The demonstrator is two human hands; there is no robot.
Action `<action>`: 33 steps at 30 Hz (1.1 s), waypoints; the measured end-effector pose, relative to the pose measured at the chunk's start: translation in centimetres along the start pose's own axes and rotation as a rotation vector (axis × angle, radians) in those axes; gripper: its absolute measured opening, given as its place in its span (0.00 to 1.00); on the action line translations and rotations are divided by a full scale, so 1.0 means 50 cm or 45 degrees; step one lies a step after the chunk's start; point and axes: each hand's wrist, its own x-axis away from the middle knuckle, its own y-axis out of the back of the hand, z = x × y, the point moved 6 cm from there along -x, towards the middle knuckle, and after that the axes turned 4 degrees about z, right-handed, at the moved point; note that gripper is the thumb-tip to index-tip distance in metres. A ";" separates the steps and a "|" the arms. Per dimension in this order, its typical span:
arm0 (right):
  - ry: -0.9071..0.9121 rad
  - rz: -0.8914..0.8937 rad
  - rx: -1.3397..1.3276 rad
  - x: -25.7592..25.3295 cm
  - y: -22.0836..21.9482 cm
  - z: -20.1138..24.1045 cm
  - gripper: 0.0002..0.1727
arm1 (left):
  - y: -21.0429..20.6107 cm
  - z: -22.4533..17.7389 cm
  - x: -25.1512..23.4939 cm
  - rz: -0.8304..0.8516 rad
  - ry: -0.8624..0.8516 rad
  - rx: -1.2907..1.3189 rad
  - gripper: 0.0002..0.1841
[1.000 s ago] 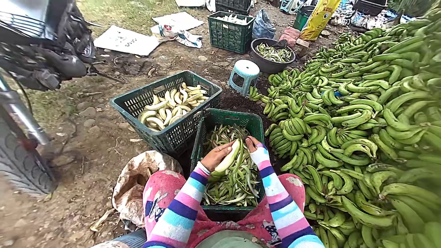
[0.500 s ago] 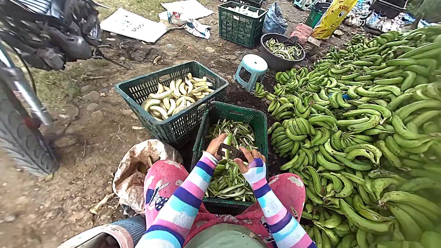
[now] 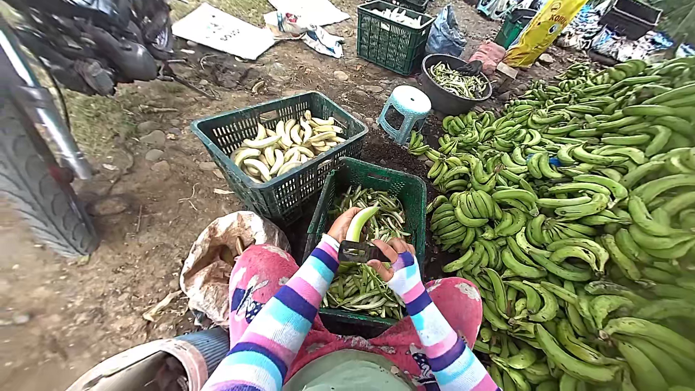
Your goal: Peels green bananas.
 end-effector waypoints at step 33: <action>-0.998 0.025 -0.375 -0.023 0.087 -0.220 0.26 | 0.056 -0.231 -0.024 -0.344 -0.516 -2.606 0.24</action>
